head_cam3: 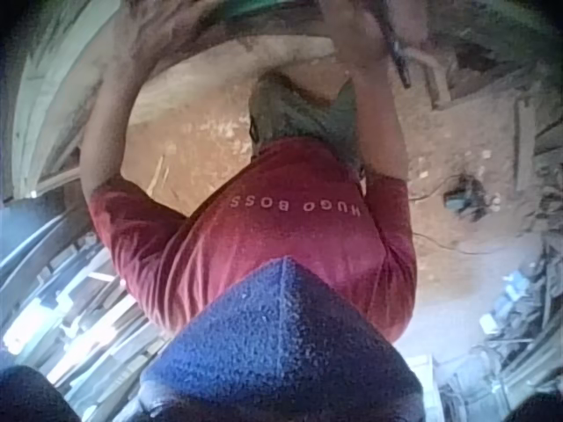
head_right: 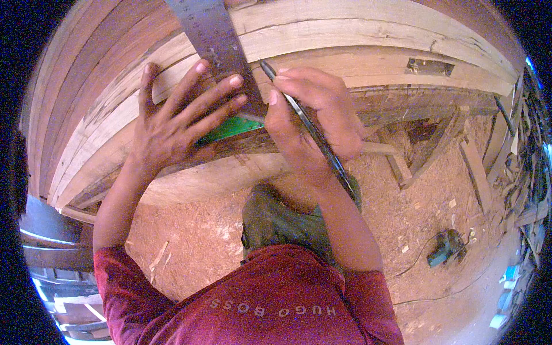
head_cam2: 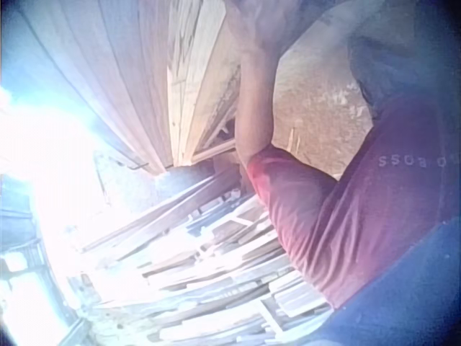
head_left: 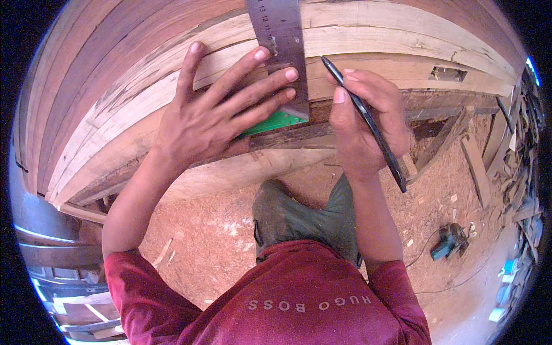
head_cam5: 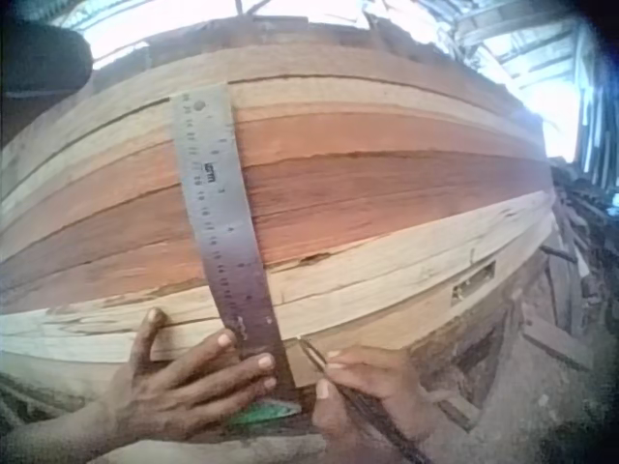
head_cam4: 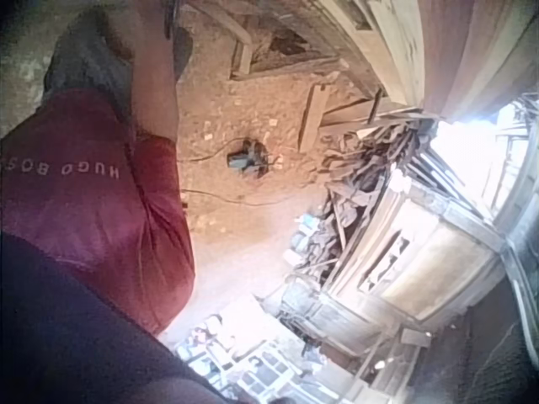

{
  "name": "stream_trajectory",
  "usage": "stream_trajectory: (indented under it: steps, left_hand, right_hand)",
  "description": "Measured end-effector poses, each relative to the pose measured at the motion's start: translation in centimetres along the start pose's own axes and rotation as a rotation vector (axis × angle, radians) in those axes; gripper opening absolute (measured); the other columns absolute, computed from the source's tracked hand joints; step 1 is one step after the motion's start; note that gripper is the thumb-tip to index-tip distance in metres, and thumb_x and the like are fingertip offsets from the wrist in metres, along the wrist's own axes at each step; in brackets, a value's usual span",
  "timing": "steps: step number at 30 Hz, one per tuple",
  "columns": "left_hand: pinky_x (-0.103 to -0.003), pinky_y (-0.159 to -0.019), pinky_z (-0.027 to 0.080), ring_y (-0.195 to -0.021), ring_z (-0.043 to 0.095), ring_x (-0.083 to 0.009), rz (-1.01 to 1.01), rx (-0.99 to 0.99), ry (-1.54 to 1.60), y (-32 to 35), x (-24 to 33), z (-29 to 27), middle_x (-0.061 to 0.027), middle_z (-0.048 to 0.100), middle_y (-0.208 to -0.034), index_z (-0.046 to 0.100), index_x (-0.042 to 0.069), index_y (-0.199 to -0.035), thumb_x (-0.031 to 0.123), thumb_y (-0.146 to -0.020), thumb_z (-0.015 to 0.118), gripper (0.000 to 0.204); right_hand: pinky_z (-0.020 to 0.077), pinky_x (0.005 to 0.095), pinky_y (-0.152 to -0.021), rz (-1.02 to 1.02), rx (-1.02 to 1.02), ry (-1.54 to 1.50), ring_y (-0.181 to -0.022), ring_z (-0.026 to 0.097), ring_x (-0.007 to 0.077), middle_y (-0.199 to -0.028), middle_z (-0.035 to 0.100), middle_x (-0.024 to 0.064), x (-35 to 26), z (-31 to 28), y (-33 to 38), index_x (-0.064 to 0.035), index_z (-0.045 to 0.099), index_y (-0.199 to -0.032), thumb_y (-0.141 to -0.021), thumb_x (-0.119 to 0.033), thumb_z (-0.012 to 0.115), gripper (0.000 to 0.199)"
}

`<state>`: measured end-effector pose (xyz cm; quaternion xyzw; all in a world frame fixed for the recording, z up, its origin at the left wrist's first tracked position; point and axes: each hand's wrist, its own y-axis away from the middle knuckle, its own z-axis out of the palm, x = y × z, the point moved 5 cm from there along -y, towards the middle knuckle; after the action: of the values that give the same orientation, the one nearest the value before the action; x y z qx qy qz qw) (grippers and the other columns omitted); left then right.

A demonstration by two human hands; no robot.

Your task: The person marks lines on wooden boards using a speed square and a pencil.

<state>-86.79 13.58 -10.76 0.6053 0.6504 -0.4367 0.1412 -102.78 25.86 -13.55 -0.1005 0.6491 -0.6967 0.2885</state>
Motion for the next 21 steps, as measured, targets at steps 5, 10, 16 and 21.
stream_trajectory:
  steps: [5,10,16,21]
  left_hand:
    - [-0.07,-0.119,0.003,-0.149,0.029,-0.0187,0.012,-0.015,-0.052,-0.01,0.11,-0.12,0.0166,0.031,-0.161,0.042,0.045,-0.148,0.069,-0.071,0.061,0.083]
    - [-0.069,-0.119,0.001,-0.149,0.029,-0.0188,0.02,-0.018,-0.055,-0.03,0.05,0.0,0.0167,0.032,-0.16,0.043,0.046,-0.147,0.07,-0.071,0.061,0.082]
    - [-0.069,-0.119,0.0,-0.15,0.028,-0.0189,0.01,-0.014,-0.042,-0.02,0.12,0.08,0.0169,0.032,-0.16,0.044,0.046,-0.147,0.072,-0.07,0.062,0.083]
    - [-0.069,-0.119,0.0,-0.15,0.028,-0.0191,0.009,-0.007,-0.058,-0.02,0.13,0.14,0.017,0.032,-0.16,0.044,0.045,-0.146,0.074,-0.07,0.061,0.083]
  right_hand:
    - [0.0599,0.0351,-0.081,0.007,-0.023,-0.042,-0.091,0.072,0.026,-0.108,0.066,0.0192,0.53,0.55,0.39,0.0033,0.064,-0.104,-0.086,0.01,0.066,0.019]
    - [0.0597,0.035,-0.081,0.003,-0.01,-0.063,-0.09,0.072,0.0261,-0.108,0.066,0.0196,0.77,0.75,0.53,0.0039,0.064,-0.104,-0.086,0.011,0.066,0.019]
    - [0.0596,0.0353,-0.082,-0.005,-0.031,-0.048,-0.091,0.072,0.0266,-0.106,0.067,0.0198,0.69,0.68,0.42,0.0042,0.065,-0.104,-0.086,0.01,0.067,0.019]
    - [0.0595,0.0353,-0.082,-0.016,-0.017,-0.043,-0.091,0.072,0.0264,-0.105,0.068,0.0198,0.66,0.78,0.42,0.0038,0.066,-0.103,-0.085,0.009,0.068,0.019]
